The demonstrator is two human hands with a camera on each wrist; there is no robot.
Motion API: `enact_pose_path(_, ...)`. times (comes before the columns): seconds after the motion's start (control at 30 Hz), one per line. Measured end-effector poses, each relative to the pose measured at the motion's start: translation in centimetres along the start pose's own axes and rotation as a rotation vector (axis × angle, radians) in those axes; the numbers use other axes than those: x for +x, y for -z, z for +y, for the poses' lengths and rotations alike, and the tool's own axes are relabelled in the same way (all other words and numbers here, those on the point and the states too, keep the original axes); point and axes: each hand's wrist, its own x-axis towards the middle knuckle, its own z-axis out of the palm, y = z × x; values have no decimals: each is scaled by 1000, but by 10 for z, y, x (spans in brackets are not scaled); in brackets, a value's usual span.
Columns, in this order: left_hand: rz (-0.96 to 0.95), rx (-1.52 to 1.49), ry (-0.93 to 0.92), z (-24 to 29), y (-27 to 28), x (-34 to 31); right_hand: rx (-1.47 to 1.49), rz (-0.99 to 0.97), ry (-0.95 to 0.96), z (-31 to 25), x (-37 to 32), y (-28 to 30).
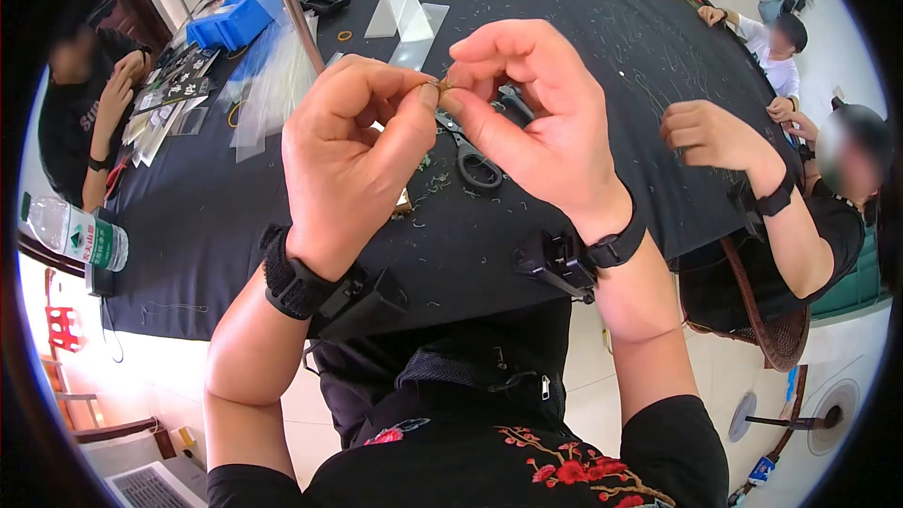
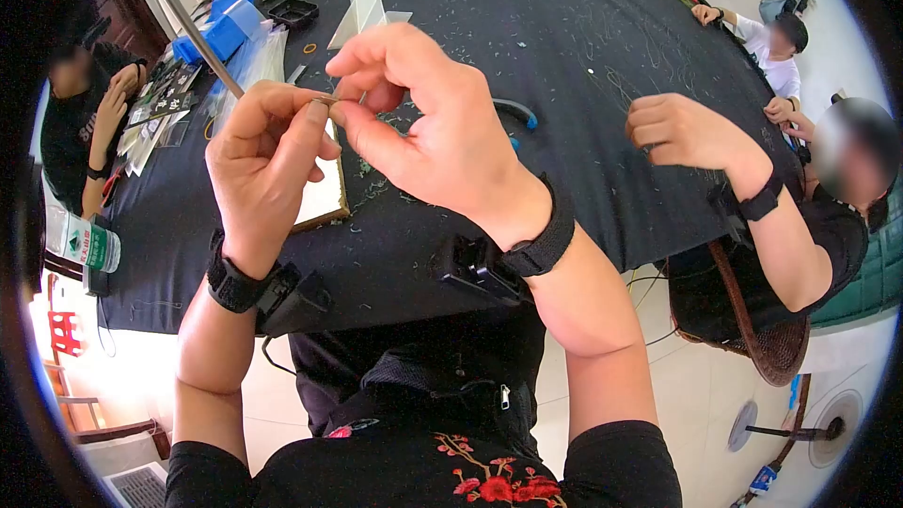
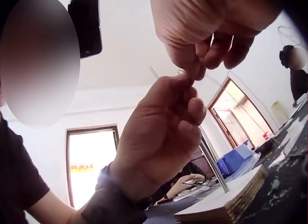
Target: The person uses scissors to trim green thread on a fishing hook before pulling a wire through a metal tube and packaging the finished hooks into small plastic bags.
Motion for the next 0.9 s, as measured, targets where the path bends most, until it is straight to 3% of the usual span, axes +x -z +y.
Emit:
enact_pose_path(0.17,-107,133,-186,-5,4,1,72,-26,-29,-2,1,4)
enact_pose_path(0.43,-82,40,-150,0,0,-1,265,-83,-178,-6,0,5)
enact_pose_path(0.9,-14,9,-162,-5,-1,1,15,-197,-53,-8,0,6)
